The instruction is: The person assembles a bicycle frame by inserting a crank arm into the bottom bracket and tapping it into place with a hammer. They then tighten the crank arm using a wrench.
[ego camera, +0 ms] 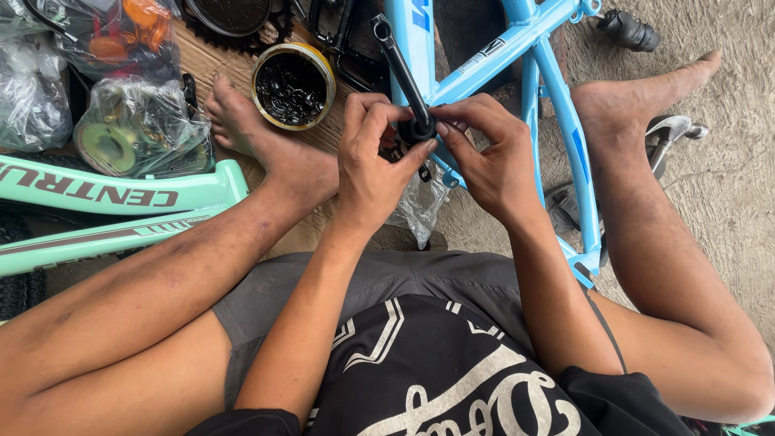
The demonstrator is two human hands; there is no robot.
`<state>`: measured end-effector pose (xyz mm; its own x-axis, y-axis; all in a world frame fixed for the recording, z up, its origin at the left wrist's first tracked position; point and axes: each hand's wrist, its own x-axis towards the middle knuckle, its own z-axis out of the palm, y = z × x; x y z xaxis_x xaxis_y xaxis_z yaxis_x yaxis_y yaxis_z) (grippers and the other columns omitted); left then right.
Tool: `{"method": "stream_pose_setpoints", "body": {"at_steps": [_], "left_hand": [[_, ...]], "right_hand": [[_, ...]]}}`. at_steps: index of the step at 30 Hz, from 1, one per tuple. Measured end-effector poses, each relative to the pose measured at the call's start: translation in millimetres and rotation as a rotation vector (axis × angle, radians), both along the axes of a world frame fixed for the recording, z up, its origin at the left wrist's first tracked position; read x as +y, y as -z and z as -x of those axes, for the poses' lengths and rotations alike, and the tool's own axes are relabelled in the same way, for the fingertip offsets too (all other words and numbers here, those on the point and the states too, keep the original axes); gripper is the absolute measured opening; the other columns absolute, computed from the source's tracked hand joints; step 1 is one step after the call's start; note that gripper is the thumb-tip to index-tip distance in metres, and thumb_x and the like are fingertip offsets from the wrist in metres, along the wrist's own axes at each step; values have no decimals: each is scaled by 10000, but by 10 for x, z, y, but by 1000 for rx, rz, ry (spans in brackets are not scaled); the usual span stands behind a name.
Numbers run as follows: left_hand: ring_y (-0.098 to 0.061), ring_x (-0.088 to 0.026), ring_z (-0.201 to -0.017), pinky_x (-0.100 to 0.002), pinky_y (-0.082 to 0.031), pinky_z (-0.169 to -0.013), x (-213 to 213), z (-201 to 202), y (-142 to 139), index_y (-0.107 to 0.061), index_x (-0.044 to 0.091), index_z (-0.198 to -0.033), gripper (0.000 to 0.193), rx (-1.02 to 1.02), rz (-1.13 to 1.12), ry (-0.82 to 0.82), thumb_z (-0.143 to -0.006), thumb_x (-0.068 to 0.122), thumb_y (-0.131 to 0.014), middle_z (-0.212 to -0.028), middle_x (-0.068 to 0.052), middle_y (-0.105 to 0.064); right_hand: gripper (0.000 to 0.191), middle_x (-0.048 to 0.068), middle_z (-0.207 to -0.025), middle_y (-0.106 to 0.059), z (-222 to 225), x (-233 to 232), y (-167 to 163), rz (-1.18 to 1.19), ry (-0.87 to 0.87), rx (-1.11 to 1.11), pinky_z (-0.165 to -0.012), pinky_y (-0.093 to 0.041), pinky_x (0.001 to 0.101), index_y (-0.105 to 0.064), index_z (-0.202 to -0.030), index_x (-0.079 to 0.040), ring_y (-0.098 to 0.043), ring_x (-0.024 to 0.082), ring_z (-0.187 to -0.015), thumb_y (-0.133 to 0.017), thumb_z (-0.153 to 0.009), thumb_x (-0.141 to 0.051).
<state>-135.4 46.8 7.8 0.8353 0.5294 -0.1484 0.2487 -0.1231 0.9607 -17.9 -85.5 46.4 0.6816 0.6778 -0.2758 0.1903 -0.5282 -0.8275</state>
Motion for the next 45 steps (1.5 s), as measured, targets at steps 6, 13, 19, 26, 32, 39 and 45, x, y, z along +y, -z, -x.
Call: {"method": "stream_pose_setpoints", "body": {"at_steps": [6,13,19,26,32,39,45], "left_hand": [[-609,-177,-1082,-291,-612,-883,44,50,48,-652,25,-1275,436,-25,-37,101,-909,115,-871,-1239,-91,-470],[-642,-134,-1028,-259,-613,-822,9,-18,56,-631,47,-1153,402,10,-8,16,-869,134,-901,-1222,-60,-492],[-657,-136,-1021,-261,-616,-882,30,1,45,-670,81,-1240,410,-70,-39,75,-902,86,-902,-1281,-57,-499],[-628,-159,-1096,-271,-608,-878,14,11,92,-616,32,-1323,527,-105,-67,89,-876,90,-889,-1295,-89,-458],[-634,-119,-990,-250,-593,-795,-44,113,86,-559,53,-1228,497,25,10,-17,-859,78,-891,-1318,-72,-519],[-641,-103,-1026,-226,-598,-828,-169,84,112,-507,116,-1303,552,-53,-35,-49,-897,-29,-851,-1342,-68,-500],[-600,-117,-932,-256,-571,-784,-181,75,92,-499,53,-1319,591,-11,-23,-58,-853,-51,-847,-1299,-83,-497]], "right_hand": [[174,73,-1046,-712,2,-21,25,7,13,-26,-846,-551,311,-753,-1167,-42,-660,165,-953,-744,-993,-57],[192,57,-1052,-710,-45,-74,5,44,95,11,-848,-515,284,-734,-1199,-41,-652,131,-967,-732,-1011,-81],[197,42,-1039,-700,-58,-125,1,39,145,75,-856,-522,273,-735,-1215,-46,-648,114,-978,-721,-1025,-95],[209,42,-1055,-702,-54,-161,41,1,130,57,-865,-527,271,-728,-1216,-38,-652,113,-992,-729,-1013,-85],[219,35,-1030,-700,-36,-195,65,22,145,73,-852,-523,270,-732,-1219,-43,-645,108,-966,-742,-1006,-94],[210,30,-1029,-717,-34,-202,77,51,118,54,-841,-535,272,-733,-1206,-53,-657,106,-960,-738,-1002,-104],[232,44,-996,-720,-29,-193,91,64,138,72,-817,-531,278,-732,-1207,-45,-660,113,-918,-733,-983,-110]]}}
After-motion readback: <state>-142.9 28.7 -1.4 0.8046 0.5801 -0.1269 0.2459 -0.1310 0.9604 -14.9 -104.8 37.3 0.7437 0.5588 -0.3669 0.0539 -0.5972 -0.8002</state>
